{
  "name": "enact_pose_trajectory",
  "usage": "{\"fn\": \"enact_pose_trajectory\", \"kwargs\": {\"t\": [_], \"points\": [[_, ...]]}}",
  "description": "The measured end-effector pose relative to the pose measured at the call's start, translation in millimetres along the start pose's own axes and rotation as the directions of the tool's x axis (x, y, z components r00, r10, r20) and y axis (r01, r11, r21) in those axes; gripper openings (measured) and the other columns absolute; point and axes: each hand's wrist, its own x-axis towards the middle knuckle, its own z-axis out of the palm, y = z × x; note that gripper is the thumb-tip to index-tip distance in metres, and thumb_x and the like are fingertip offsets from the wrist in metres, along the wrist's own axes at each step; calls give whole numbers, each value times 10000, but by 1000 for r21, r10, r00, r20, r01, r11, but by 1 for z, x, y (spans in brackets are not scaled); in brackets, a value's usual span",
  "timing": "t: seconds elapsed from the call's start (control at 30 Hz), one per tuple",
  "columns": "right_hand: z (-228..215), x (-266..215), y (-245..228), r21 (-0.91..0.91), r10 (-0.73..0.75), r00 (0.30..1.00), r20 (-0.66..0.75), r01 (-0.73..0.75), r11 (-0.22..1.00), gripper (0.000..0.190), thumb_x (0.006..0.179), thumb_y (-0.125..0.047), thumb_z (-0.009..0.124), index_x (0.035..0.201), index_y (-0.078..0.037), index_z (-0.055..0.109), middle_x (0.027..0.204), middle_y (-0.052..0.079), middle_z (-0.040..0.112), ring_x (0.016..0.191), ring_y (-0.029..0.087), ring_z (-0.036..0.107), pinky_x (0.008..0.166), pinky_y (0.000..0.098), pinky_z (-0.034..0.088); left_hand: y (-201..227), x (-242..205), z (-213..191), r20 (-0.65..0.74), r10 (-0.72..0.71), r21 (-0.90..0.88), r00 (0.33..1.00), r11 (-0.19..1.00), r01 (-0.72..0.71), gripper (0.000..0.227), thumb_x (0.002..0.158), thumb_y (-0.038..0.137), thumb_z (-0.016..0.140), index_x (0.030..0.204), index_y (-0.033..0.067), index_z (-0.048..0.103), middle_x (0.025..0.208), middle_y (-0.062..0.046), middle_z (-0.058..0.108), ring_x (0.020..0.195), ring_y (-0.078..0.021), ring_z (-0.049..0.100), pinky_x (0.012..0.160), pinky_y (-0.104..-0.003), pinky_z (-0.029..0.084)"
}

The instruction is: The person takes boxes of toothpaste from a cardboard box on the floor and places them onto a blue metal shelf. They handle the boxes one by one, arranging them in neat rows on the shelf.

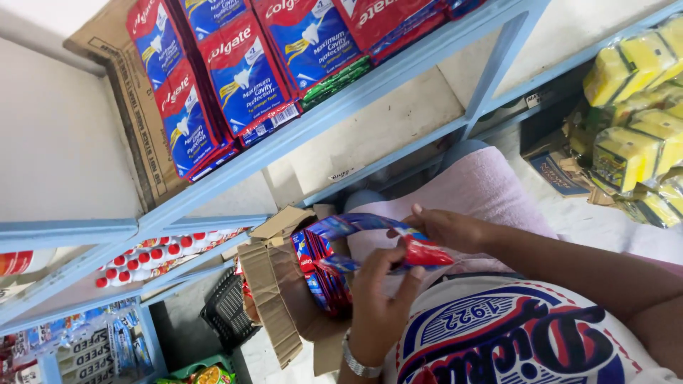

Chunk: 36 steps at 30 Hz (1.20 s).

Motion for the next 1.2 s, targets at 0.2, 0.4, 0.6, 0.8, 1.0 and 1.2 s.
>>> {"fn": "enact_pose_trajectory", "kwargs": {"t": [0.2, 0.4, 0.6, 0.8, 1.0, 1.2], "points": [[21, -12, -15, 177, -55, 997, -58, 64, 982, 622, 949, -357, 539, 1479, -55, 417, 1245, 188, 669, 1133, 266, 680, 989, 407, 558, 6, 4, 7, 201, 35, -100, 979, 995, -15, 252, 956, 154, 739, 1125, -11, 651, 1062, -163, 718, 980, -300, 733, 855, -372, 573], [5, -31, -49, 256, -276, 930, -244, 337, 906, 587, 987, -185, 612, 1532, -64, 432, 1265, 156, 637, 1074, 214, 654, 917, 377, 572, -16, -2, 24, 291, 8, -169, 957, 985, 44, 274, 962, 166, 745, 1155, 2, 640, 1067, -149, 731, 995, -278, 736, 903, -369, 571], [1, -62, -68, 79, -492, 818, -297, 535, 841, 543, 981, -86, 584, 1500, -126, 430, 1280, 91, 637, 1148, 201, 644, 966, 397, 520, -49, 12, 25, 416, -25, -55, 909, 997, 52, 509, 858, 215, 808, 1267, 5, 589, 1175, -171, 658, 1094, -315, 653, 968, -410, 507], [7, -104, -88, -46, -680, 696, -230, 690, 722, 458, 1021, -42, 564, 1463, -93, 456, 1326, 137, 623, 1219, 218, 608, 1069, 425, 451, -122, 11, 46, 226, 112, 265, 968, 949, -172, 528, 769, 10, 696, 1284, 123, 707, 1213, -127, 704, 1161, -344, 633, 1012, -454, 437], [30, -142, -98, -148, -791, 585, -176, 779, 609, 508, 1005, 37, 499, 1508, -18, 454, 1374, 172, 586, 1269, 248, 581, 1085, 438, 438, -110, 56, 33, -95, 186, 305, 978, 941, -149, 426, 823, -72, 653, 1175, 148, 749, 1148, -77, 722, 1099, -302, 640, 1019, -430, 475], [24, -181, -99, -157, -837, 547, -13, 826, 542, 569, 951, 70, 512, 1515, 77, 438, 1389, 250, 606, 1275, 306, 612, 1094, 491, 472, -63, 88, 28, -162, 418, 357, 894, 869, -342, 564, 721, -134, 613, 1196, 142, 741, 1157, -78, 704, 1140, -307, 623, 1038, -432, 469]]}}
